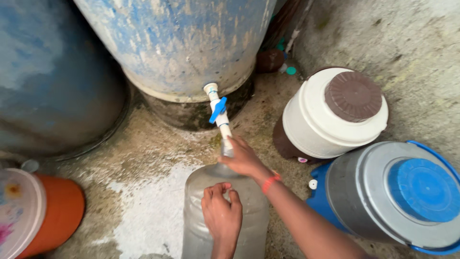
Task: The person holds a large clear plastic water jug under a tap on a big blue tank, opens the tap, and rinses the jug by swirling water inside. They lift the jug, shake out the rinse water, reposition it upright under the tap, and refill it with water.
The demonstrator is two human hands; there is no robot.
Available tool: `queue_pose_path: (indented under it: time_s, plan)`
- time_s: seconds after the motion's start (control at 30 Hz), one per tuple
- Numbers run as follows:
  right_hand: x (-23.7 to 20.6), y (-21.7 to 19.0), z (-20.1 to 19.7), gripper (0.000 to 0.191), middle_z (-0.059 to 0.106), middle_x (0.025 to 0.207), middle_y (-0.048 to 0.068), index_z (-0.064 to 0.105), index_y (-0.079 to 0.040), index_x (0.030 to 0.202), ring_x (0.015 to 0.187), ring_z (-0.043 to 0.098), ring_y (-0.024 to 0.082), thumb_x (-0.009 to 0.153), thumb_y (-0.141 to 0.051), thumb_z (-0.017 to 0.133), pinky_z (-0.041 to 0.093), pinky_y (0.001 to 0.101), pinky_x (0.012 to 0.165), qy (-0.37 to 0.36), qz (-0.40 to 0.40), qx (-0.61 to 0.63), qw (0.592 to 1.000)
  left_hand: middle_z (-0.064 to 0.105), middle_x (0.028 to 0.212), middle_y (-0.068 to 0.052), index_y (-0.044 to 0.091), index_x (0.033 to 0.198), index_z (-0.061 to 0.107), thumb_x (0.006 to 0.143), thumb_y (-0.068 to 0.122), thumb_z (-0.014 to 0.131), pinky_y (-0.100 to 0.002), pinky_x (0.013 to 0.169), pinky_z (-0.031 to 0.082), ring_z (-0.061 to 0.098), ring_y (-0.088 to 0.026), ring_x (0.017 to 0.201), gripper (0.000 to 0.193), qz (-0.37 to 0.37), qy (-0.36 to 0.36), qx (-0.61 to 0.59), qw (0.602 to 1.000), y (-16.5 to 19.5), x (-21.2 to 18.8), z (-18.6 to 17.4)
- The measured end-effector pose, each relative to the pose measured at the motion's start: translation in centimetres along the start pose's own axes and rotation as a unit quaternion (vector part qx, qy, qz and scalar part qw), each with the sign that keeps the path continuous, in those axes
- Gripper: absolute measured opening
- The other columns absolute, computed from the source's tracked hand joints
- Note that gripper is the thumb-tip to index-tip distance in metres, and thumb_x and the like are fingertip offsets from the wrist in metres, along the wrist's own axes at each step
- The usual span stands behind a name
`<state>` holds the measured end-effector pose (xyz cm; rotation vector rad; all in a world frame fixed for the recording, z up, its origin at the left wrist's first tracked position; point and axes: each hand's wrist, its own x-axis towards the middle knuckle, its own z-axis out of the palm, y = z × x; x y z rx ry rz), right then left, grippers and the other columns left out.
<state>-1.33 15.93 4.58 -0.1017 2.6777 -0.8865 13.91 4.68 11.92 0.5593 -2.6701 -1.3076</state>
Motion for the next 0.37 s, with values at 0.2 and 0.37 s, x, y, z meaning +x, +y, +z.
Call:
queue_pose_path:
  time_s: [0.2,0.37]
  plan:
    - [-3.3,3.8,1.5,0.093,0.049,0.15,0.026,0.043,0.002,0.149,0.141,0.048,0.036,0.083,-0.059,0.065,0.037,0.0399,0.117,-0.038,0.084,0.04,0.995,0.066,0.109,-0.008,0.016,0.107,0.073,0.086,0.03,0.061,-0.054,0.093,0.047,0.062,-0.034,0.106,0.028,0.002,-0.049,0.095,0.994,-0.6,1.4,-1.1]
    - [-2.8,3.5,1.6,0.08,0.065,0.139,0.022,0.058,-0.002,0.141,0.131,0.062,0.036,0.085,-0.058,0.056,0.045,0.0405,0.113,-0.077,0.101,0.034,0.991,0.059,0.132,-0.016,0.013,0.127,0.065,0.098,0.056,0.049,-0.069,0.109,0.027,0.045,-0.037,0.132,0.054,0.013,-0.091,0.308,0.947,-1.7,7.8,1.1]
